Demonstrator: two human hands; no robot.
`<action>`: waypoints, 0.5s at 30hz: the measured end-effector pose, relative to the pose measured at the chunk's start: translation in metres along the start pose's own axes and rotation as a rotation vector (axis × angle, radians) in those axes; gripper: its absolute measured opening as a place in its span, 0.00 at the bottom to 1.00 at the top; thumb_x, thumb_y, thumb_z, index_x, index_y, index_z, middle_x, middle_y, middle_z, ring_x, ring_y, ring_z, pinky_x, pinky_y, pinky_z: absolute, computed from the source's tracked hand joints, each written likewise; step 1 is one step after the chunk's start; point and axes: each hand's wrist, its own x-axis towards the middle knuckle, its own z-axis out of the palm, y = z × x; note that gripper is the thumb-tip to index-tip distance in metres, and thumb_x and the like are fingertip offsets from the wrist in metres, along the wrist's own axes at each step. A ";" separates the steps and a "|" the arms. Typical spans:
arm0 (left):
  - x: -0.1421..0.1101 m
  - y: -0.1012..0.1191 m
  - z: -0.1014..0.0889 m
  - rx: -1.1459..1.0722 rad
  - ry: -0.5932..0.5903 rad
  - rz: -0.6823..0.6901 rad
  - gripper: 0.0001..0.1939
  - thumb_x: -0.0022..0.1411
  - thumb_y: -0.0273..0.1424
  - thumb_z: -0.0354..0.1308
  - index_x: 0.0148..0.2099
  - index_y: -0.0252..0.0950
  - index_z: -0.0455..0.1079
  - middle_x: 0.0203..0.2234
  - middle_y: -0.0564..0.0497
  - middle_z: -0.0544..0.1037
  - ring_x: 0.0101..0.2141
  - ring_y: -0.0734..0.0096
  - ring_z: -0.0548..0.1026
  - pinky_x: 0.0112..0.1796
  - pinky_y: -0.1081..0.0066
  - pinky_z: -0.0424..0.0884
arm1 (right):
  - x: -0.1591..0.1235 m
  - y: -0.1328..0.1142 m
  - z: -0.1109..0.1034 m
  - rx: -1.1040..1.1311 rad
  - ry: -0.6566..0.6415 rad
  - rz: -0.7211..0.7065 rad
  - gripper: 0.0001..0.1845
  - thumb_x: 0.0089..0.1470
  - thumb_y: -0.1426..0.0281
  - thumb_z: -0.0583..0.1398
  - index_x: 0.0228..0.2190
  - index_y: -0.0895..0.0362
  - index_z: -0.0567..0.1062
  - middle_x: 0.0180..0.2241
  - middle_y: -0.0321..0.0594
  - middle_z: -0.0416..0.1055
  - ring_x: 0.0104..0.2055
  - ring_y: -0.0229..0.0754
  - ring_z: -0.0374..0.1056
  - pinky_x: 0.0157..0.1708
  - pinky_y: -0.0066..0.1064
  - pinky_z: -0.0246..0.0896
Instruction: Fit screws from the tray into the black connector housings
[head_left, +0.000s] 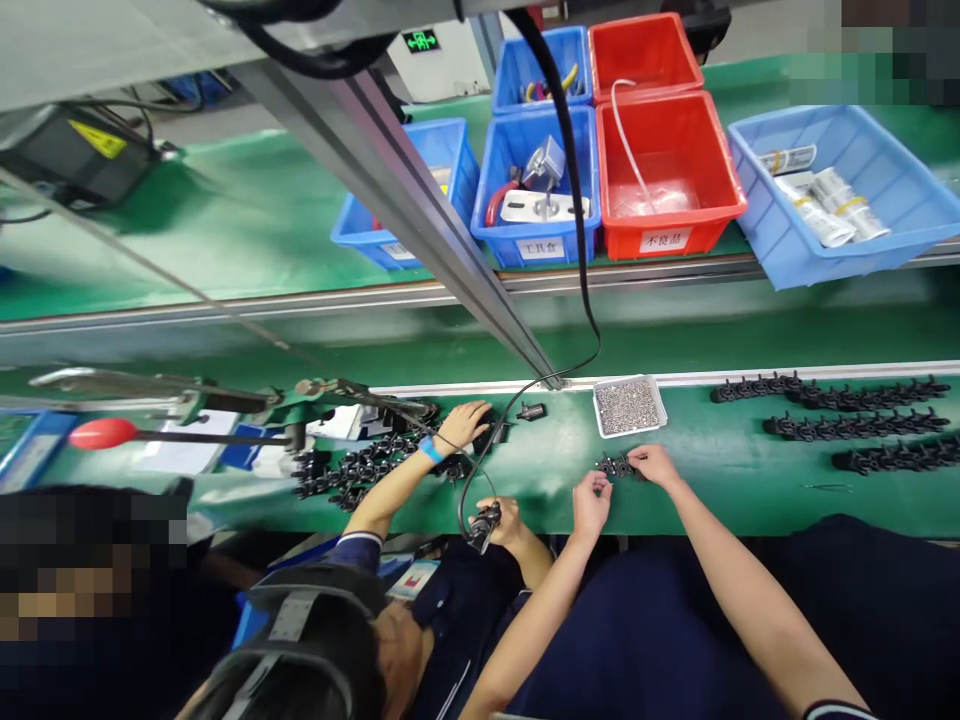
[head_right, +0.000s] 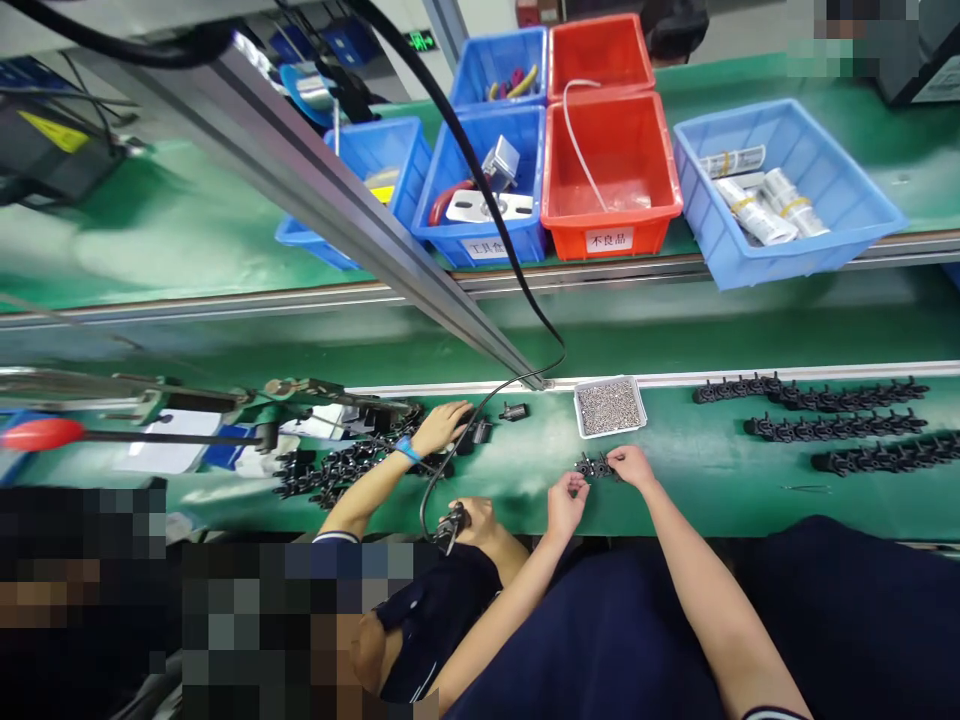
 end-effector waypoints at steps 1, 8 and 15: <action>-0.001 0.000 0.005 -0.030 0.023 0.011 0.17 0.59 0.33 0.61 0.51 0.45 0.71 0.39 0.53 0.80 0.45 0.63 0.79 0.45 0.61 0.76 | 0.001 -0.001 0.000 -0.010 -0.011 0.003 0.10 0.50 0.70 0.63 0.35 0.56 0.83 0.38 0.41 0.81 0.40 0.42 0.77 0.44 0.30 0.70; -0.005 -0.004 0.031 -0.141 -0.024 0.043 0.11 0.59 0.27 0.58 0.45 0.40 0.67 0.32 0.52 0.80 0.33 0.69 0.79 0.40 0.68 0.74 | 0.000 -0.034 -0.022 -0.165 0.037 -0.060 0.10 0.54 0.70 0.61 0.36 0.53 0.82 0.39 0.39 0.81 0.44 0.44 0.76 0.49 0.33 0.68; -0.002 -0.009 0.028 -0.157 -0.024 0.032 0.11 0.60 0.27 0.58 0.45 0.45 0.65 0.33 0.57 0.80 0.34 0.68 0.79 0.40 0.67 0.73 | 0.054 -0.102 -0.048 -0.677 0.098 0.072 0.13 0.54 0.72 0.62 0.41 0.62 0.81 0.43 0.58 0.78 0.49 0.52 0.74 0.50 0.38 0.66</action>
